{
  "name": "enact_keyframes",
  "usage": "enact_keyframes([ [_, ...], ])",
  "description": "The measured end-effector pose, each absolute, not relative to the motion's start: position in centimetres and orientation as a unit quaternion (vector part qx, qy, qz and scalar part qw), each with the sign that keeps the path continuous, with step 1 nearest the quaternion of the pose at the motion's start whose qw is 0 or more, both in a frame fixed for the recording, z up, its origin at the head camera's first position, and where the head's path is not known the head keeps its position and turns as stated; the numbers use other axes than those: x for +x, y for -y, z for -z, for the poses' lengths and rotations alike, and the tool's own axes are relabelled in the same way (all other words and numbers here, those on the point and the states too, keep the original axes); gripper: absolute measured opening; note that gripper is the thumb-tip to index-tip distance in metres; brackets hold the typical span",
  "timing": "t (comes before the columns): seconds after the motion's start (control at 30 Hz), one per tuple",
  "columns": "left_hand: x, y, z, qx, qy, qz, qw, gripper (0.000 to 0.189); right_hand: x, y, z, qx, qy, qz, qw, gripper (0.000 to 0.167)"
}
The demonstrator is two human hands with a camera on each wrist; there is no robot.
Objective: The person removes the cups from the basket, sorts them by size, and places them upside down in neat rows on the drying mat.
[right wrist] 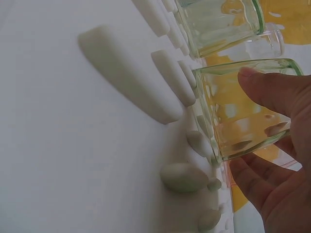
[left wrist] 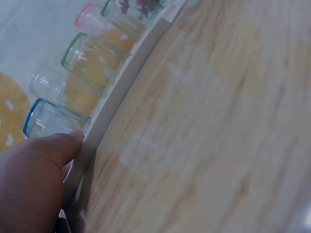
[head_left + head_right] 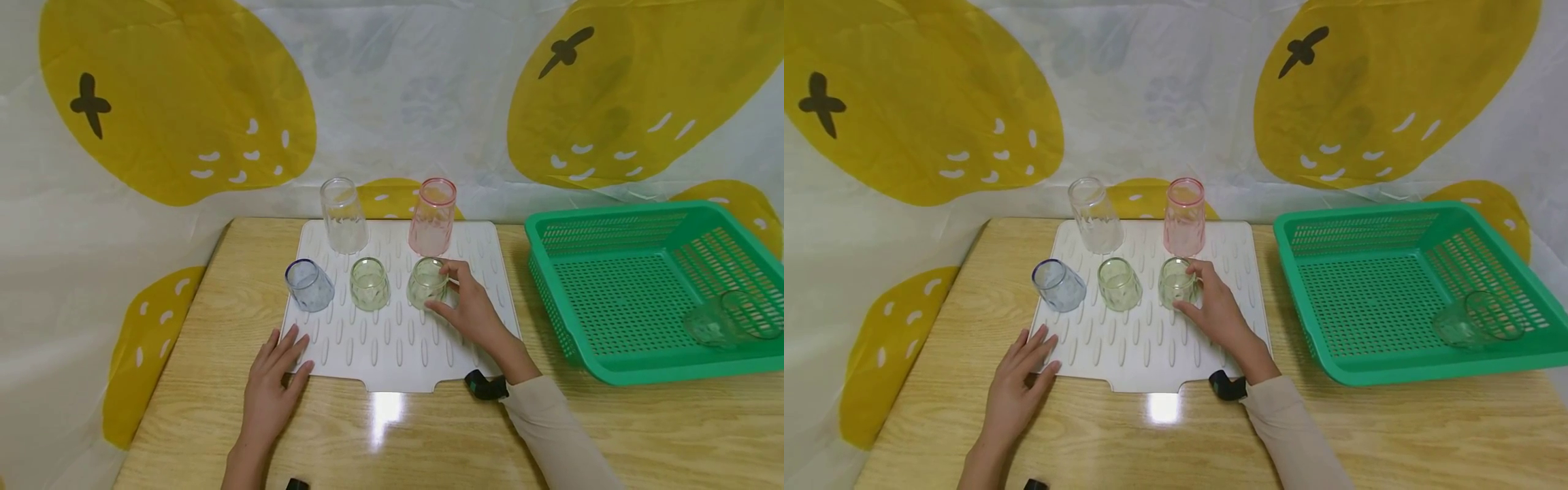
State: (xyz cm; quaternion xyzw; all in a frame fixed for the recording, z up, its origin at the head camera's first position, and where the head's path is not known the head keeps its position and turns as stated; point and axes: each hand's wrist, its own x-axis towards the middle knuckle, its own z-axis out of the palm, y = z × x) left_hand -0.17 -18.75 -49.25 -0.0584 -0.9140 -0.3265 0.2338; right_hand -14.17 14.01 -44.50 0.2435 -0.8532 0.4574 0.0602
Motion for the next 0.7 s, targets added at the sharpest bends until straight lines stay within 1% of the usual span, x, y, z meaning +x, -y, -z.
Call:
enact_keyframes([
  [0.47,-0.27,18.84,49.38,-0.061,0.914,0.327,0.234,0.046,-14.17,-14.09,44.54,0.250,0.857,-0.448,0.052,0.060],
  [0.7,-0.18,18.82,49.25,-0.057,0.913,0.331,0.229,0.045,-14.36,-14.60,44.04,0.257,0.855,-0.448,0.038,0.049],
])
